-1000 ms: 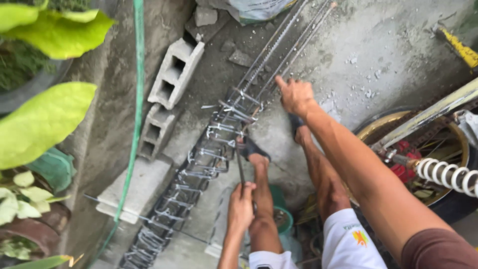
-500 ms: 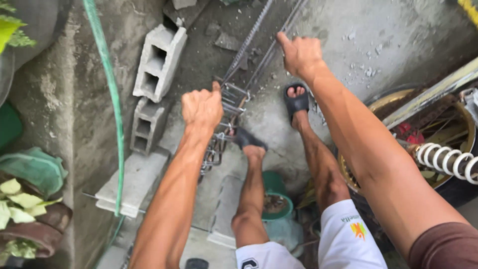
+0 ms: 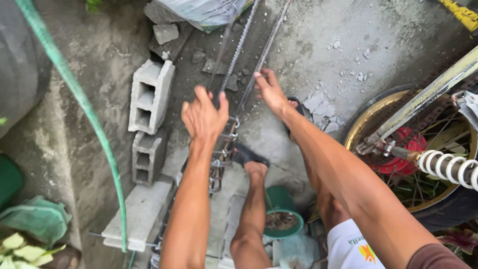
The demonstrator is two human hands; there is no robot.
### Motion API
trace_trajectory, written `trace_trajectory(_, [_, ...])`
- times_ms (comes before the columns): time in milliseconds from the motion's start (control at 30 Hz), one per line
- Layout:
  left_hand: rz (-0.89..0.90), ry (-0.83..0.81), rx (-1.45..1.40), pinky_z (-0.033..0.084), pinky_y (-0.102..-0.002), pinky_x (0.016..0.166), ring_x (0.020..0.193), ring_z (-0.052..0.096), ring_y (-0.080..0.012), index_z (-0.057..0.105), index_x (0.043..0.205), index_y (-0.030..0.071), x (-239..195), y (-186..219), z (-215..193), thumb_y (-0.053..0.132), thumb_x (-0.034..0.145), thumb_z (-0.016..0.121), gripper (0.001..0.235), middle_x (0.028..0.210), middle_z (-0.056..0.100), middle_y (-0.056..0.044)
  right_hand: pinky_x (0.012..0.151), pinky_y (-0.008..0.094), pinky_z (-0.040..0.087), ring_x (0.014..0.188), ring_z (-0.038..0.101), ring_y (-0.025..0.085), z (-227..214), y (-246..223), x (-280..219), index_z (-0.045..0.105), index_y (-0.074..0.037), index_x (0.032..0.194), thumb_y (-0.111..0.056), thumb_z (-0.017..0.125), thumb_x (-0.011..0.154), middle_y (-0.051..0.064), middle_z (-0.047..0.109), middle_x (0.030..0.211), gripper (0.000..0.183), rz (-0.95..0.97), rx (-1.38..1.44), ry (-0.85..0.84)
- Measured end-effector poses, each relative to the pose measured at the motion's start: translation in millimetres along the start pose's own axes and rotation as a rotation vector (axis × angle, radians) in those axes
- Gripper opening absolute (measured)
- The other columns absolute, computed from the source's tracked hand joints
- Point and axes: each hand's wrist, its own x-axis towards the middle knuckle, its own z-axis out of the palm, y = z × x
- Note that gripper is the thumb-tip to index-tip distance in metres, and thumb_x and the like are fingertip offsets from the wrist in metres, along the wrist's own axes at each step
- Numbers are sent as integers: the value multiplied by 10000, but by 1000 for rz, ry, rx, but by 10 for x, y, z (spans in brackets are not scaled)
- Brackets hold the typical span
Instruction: Tying rebar intersections together using wire ties and a manual twisting hook tool
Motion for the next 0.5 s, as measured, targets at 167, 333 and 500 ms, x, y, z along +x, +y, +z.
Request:
trace_trajectory(167, [43,-56,273,511,-429,779,572,669,-271,479,1108,-1,610,62,576,601,846,791,727,834,683,-110,692,320,561,688,603,175,265,-401,-96,548,-89,940,-427,629,930,36,545,756,348,233,709,-116])
trace_trajectory(333, [84,-105,393,503,-447,795,590,701,-268,483,1224,-21,624,-25,839,545,812,795,766,833,719,-110,637,325,421,643,428,134,269,-282,-126,505,-154,887,-338,594,990,-7,415,697,228,160,787,-133])
trace_trajectory(500, [153,-47,459,499,-430,742,583,709,-242,521,1119,94,692,-52,860,354,707,819,571,806,718,-67,595,313,411,615,424,121,368,-324,-210,483,-146,947,-304,594,990,-10,427,688,198,139,748,-53])
